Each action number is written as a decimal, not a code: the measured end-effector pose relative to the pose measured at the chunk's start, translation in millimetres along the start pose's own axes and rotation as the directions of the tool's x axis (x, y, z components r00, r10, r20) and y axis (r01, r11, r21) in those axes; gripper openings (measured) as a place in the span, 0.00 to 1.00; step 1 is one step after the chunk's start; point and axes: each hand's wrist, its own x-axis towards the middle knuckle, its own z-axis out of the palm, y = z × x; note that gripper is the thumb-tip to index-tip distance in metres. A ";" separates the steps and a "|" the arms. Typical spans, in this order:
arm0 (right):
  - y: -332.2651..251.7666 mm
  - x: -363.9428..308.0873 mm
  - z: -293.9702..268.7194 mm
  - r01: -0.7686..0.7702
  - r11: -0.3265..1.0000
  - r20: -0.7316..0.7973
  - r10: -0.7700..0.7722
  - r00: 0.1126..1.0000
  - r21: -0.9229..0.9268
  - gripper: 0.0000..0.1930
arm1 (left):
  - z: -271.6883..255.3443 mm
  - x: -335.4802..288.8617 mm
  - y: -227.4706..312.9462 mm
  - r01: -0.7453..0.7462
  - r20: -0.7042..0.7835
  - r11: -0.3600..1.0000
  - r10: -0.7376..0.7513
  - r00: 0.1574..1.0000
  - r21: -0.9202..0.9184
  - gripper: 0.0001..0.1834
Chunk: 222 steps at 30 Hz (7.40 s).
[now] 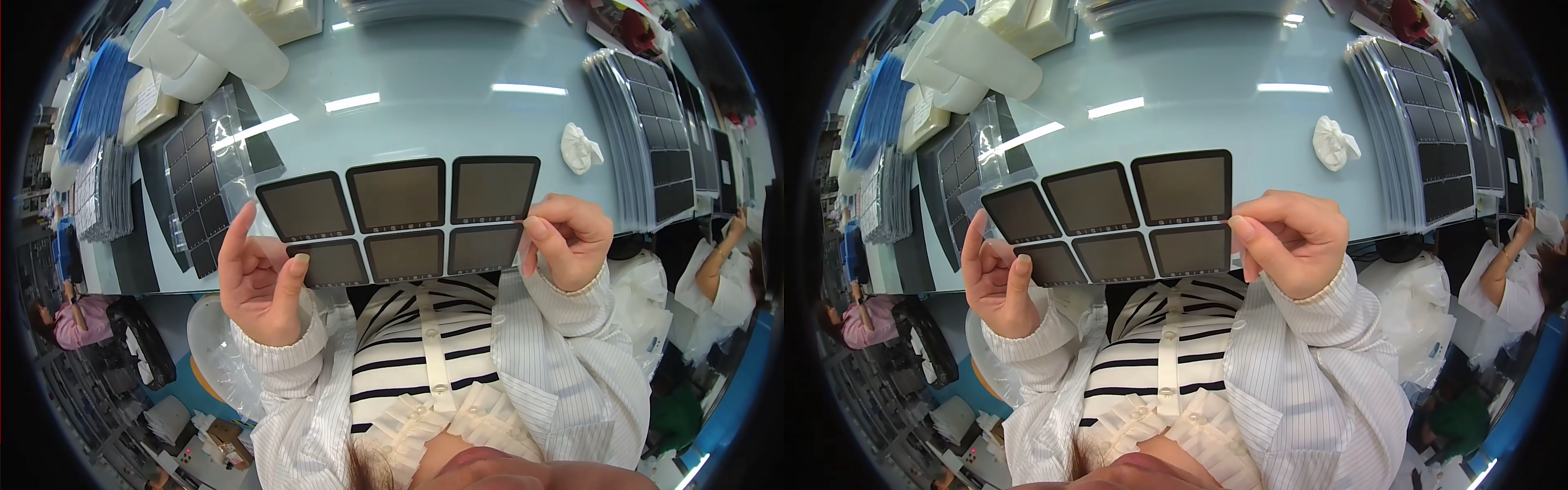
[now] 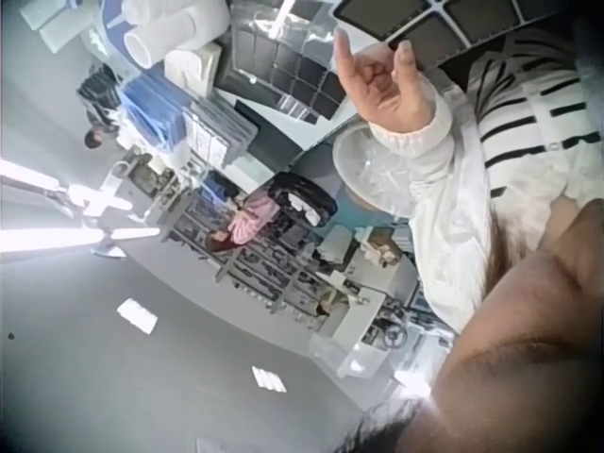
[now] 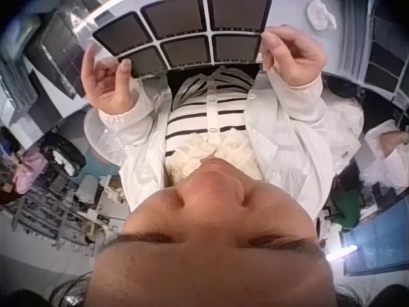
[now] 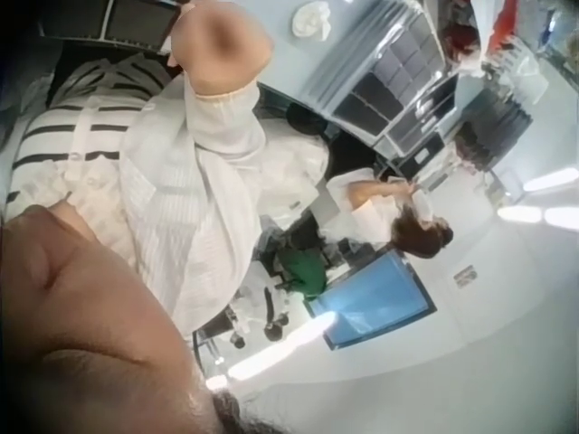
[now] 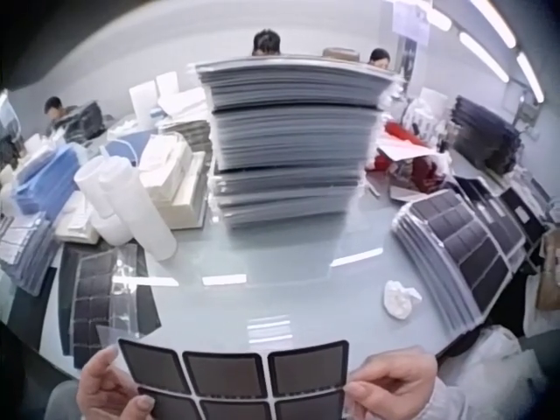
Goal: The person is inspecting and cleaning sheets of electronic components at a manufacturing workbench.
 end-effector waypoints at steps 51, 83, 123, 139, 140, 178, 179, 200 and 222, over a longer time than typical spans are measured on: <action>-21.1 29.1 -1.3 0.101 0.989 -0.187 -0.080 0.979 0.104 0.07 | -10.3 -3.2 -16.2 0.290 0.356 0.944 -0.219 0.908 -0.158 0.11; -24.2 17.7 -3.3 0.075 0.975 -0.152 -0.043 0.987 0.211 0.04 | -17.3 -3.9 -5.3 0.096 0.454 0.993 -0.052 0.889 -0.075 0.13; 9.4 9.3 -33.7 0.207 0.971 -0.265 -0.169 0.949 0.121 0.12 | 7.4 -1.5 16.9 0.131 0.570 0.991 -0.092 0.816 -0.028 0.06; -11.6 44.7 -44.5 0.326 0.937 -0.414 -0.248 0.876 0.127 0.10 | 8.4 -3.9 8.2 0.052 0.630 0.999 -0.044 0.776 0.006 0.06; -12.9 45.6 -43.8 0.327 0.937 -0.414 -0.250 0.875 0.126 0.10 | 7.9 -4.5 7.5 0.050 0.630 0.999 -0.042 0.776 0.005 0.06; -20.8 67.6 -19.1 0.311 0.941 -0.234 -0.276 0.932 0.132 0.12 | -16.7 -7.6 13.5 0.094 0.464 0.996 -0.081 0.882 -0.005 0.06; -20.2 68.3 -20.4 0.314 0.939 -0.210 -0.282 0.936 0.140 0.11 | -17.8 -9.6 12.9 0.078 0.441 0.997 -0.074 0.894 0.009 0.07; -54.1 91.4 17.2 0.202 0.951 -0.364 -0.107 0.925 0.234 0.03 | -34.9 -14.8 -2.5 0.041 0.193 0.994 -0.021 0.981 -0.101 0.14; -56.2 112.6 -2.3 0.323 0.915 -0.326 -0.236 0.915 0.244 0.05 | -27.2 -16.0 10.7 0.136 0.229 0.980 -0.100 0.968 -0.146 0.14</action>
